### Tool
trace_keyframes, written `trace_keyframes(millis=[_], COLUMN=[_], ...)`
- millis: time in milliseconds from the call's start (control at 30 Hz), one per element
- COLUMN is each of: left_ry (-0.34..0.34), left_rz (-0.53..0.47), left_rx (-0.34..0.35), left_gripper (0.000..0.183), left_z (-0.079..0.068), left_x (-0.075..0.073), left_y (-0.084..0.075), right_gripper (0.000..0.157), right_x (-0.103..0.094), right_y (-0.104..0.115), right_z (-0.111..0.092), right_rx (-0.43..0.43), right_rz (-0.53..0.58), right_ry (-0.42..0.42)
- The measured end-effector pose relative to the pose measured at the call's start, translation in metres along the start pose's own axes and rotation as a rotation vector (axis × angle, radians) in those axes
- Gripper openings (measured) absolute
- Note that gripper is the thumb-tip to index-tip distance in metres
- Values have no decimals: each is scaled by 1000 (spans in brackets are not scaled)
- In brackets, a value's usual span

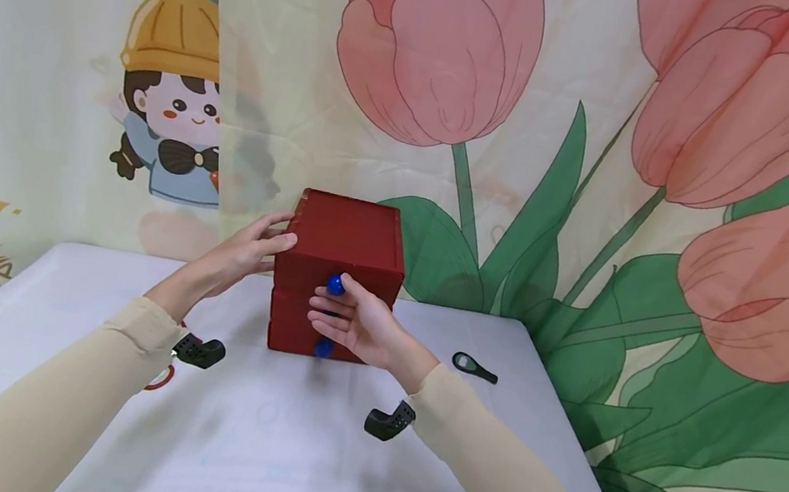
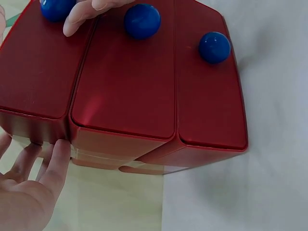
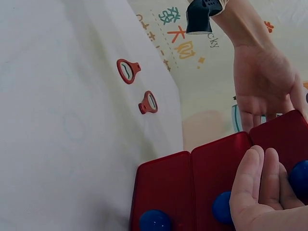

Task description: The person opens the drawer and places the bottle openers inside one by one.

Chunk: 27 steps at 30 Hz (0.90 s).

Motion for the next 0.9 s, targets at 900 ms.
trace_keyframes(millis=[900], left_ry=[-18], left_rz=[25], left_rx=[-20], left_gripper=[84], left_z=[0], left_x=[4], left_y=[-8], right_gripper=[56], right_x=[-7], right_y=[5], right_z=[0], right_rx=[14], right_rz=[-34], right_ry=[23])
Point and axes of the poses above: each hand's wrist, its own z-axis towards the middle knuckle, its own x-axis out of the palm, y = z × x, the point moved 5 cm from there along z, towards the middle knuckle, and after that the axes turned 8 degrees about x, right-handed, at the moved point
